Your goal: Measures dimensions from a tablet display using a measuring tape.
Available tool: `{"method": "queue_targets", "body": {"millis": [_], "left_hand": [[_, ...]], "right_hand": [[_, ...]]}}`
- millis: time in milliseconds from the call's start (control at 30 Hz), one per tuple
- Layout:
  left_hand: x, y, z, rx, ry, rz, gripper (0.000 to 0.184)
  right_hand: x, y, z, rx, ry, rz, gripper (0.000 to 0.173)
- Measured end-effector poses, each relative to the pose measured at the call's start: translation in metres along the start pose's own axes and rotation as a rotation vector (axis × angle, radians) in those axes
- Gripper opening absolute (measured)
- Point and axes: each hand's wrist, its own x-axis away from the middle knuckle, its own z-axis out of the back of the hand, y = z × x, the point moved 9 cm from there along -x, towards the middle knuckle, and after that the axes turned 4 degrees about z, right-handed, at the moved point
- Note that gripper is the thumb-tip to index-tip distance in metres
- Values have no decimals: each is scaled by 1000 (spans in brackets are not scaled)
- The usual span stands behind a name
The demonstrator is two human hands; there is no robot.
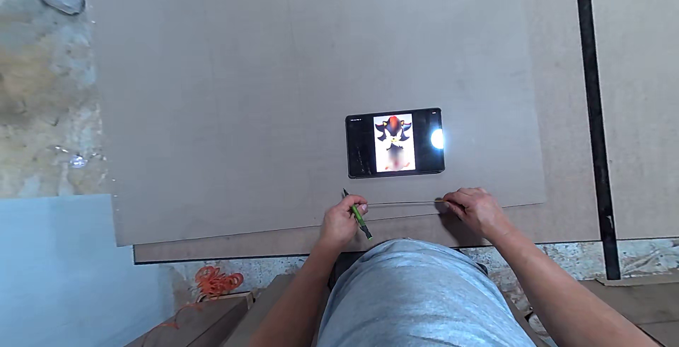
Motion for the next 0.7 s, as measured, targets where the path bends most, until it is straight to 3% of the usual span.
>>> {"method": "queue_targets", "body": {"millis": [133,233,333,467,700], "left_hand": [[-6,16,3,-12,37,-33,15],[-11,24,15,71,134,-70,29],[-17,14,30,149,231,-10,41],[-26,-1,31,101,163,92,47],[-29,-8,17,235,150,133,48]], "right_hand": [[-17,8,11,27,16,26,23],[-25,16,16,8,29,-17,22],[-26,31,28,-133,80,-227,23],[-23,56,23,-404,63,-540,28],[-45,42,8,-605,29,-597,25]]}}
